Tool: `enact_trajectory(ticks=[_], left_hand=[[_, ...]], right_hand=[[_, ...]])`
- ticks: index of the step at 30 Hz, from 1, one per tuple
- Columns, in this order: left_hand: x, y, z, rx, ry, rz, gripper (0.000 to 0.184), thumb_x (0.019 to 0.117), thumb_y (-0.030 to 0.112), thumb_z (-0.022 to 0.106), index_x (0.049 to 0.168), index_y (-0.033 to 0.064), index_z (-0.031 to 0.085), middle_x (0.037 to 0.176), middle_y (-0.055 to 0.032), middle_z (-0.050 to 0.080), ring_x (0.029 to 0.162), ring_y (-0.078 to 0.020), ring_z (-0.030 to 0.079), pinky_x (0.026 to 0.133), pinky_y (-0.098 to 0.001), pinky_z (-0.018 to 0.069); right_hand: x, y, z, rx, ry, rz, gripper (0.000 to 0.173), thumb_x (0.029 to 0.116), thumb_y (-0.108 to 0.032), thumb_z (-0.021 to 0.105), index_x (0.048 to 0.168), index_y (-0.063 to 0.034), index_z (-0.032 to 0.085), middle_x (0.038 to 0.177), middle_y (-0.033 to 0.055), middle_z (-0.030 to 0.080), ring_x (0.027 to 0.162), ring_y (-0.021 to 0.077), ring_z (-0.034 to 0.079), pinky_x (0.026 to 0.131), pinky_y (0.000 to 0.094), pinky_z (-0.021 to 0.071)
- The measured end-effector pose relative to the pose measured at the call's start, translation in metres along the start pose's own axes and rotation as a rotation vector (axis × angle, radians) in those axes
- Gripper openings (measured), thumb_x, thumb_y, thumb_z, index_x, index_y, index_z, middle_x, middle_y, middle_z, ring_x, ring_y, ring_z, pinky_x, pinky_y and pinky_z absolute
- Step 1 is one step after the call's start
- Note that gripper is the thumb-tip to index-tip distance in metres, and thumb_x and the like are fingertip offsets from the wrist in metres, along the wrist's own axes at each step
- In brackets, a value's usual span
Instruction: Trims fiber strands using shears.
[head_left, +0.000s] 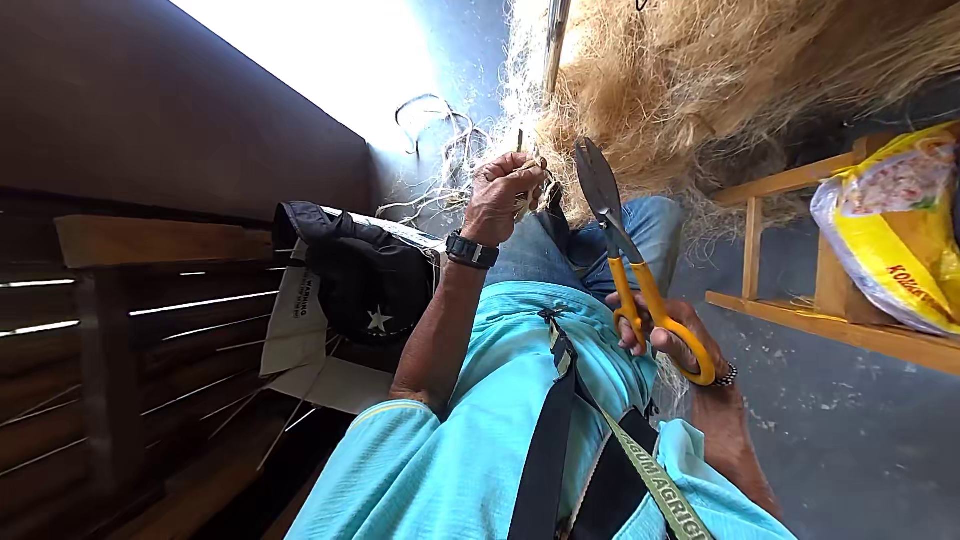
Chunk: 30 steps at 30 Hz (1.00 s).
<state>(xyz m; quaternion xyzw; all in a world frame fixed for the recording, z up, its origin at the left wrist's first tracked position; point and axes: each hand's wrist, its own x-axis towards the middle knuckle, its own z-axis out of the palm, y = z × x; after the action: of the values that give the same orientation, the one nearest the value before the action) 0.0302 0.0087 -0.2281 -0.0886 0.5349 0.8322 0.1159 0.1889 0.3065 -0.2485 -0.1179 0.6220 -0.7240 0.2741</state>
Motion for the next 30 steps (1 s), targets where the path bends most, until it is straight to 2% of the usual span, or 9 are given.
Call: enact_trajectory(ticks=[3, 5, 8, 11, 13, 18, 22, 26, 30], left_hand=[[0.009, -0.01, -0.009, 0.264, 0.084, 0.114, 0.005, 0.0892, 0.002, 0.065, 0.091, 0.0051, 0.063, 0.072, 0.0, 0.064, 0.057, -0.0079, 0.058, 0.054, -0.0247, 0.0522], [0.014, -0.013, -0.016, 0.368, 0.129, 0.135, 0.005, 0.0871, 0.003, 0.068, 0.091, 0.0041, 0.065, 0.073, 0.0004, 0.063, 0.059, -0.0073, 0.057, 0.056, -0.0249, 0.0506], [0.017, -0.011, -0.019, 0.305, 0.11, 0.119, 0.01, 0.0875, 0.003, 0.068, 0.097, 0.003, 0.065, 0.077, -0.0006, 0.066, 0.063, -0.0079, 0.059, 0.059, -0.0254, 0.0523], [0.02, -0.007, -0.019, 0.163, 0.06, 0.106, 0.032, 0.0891, 0.001, 0.067, 0.12, -0.0011, 0.063, 0.088, -0.005, 0.07, 0.068, -0.0104, 0.064, 0.062, -0.0269, 0.0562], [0.022, -0.004, -0.017, 0.104, 0.023, 0.083, 0.037, 0.0907, -0.002, 0.065, 0.128, -0.0016, 0.062, 0.094, -0.0073, 0.072, 0.07, -0.0108, 0.065, 0.063, -0.0264, 0.0571], [0.026, 0.0, -0.011, 0.081, -0.077, 0.097, 0.042, 0.0911, -0.006, 0.058, 0.133, -0.0042, 0.059, 0.104, -0.0086, 0.072, 0.078, -0.0104, 0.067, 0.071, -0.0266, 0.058], [0.028, 0.002, -0.006, 0.109, -0.111, 0.174, 0.044, 0.0912, -0.005, 0.059, 0.135, -0.0048, 0.059, 0.109, -0.0082, 0.072, 0.082, -0.0092, 0.066, 0.074, -0.0262, 0.0575], [0.03, 0.001, -0.004, 0.083, -0.126, 0.23, 0.047, 0.0903, -0.006, 0.06, 0.137, -0.0079, 0.056, 0.118, -0.0114, 0.07, 0.087, -0.0115, 0.067, 0.079, -0.029, 0.0584], [0.028, 0.005, 0.003, 0.065, -0.139, 0.242, 0.047, 0.0891, -0.01, 0.058, 0.136, -0.0081, 0.057, 0.129, -0.0142, 0.067, 0.104, -0.015, 0.069, 0.09, -0.0321, 0.0588]], right_hand=[[0.004, 0.002, -0.002, 0.017, 0.01, 0.017, 0.088, 0.0889, -0.07, 0.063, 0.136, 0.0036, 0.057, 0.085, 0.0033, 0.07, 0.07, 0.0164, 0.068, 0.062, 0.0325, 0.0609], [0.007, 0.005, -0.004, 0.047, 0.014, 0.035, 0.087, 0.0886, -0.07, 0.064, 0.135, 0.0032, 0.057, 0.084, 0.0025, 0.07, 0.069, 0.0161, 0.068, 0.062, 0.0321, 0.0611], [0.011, 0.013, -0.006, 0.107, 0.002, 0.051, 0.086, 0.0887, -0.069, 0.064, 0.136, 0.0028, 0.057, 0.083, 0.0028, 0.07, 0.069, 0.0166, 0.069, 0.061, 0.0323, 0.0614], [0.011, 0.018, -0.005, 0.172, -0.02, 0.054, 0.086, 0.0884, -0.07, 0.064, 0.136, 0.0021, 0.058, 0.082, 0.0032, 0.07, 0.068, 0.0168, 0.069, 0.061, 0.0329, 0.0619], [0.012, 0.018, -0.004, 0.205, -0.046, 0.049, 0.087, 0.089, -0.07, 0.063, 0.137, 0.0024, 0.057, 0.083, 0.0036, 0.071, 0.069, 0.0174, 0.07, 0.062, 0.0331, 0.0625], [0.015, 0.017, 0.0, 0.234, -0.079, 0.038, 0.089, 0.0891, -0.071, 0.062, 0.137, 0.0032, 0.056, 0.085, 0.0042, 0.071, 0.07, 0.0169, 0.07, 0.062, 0.0318, 0.0617], [0.017, 0.013, 0.002, 0.236, -0.117, 0.024, 0.094, 0.0878, -0.074, 0.061, 0.139, 0.0042, 0.054, 0.089, 0.0058, 0.071, 0.073, 0.0167, 0.069, 0.065, 0.0311, 0.0609], [0.019, 0.012, 0.003, 0.185, -0.121, 0.006, 0.093, 0.0899, -0.073, 0.059, 0.14, 0.0049, 0.053, 0.089, 0.0062, 0.07, 0.073, 0.0163, 0.068, 0.065, 0.0308, 0.0604], [0.02, 0.007, 0.004, 0.117, -0.11, 0.027, 0.093, 0.0894, -0.073, 0.059, 0.139, 0.0055, 0.054, 0.088, 0.0058, 0.069, 0.073, 0.016, 0.067, 0.064, 0.0307, 0.0599]])
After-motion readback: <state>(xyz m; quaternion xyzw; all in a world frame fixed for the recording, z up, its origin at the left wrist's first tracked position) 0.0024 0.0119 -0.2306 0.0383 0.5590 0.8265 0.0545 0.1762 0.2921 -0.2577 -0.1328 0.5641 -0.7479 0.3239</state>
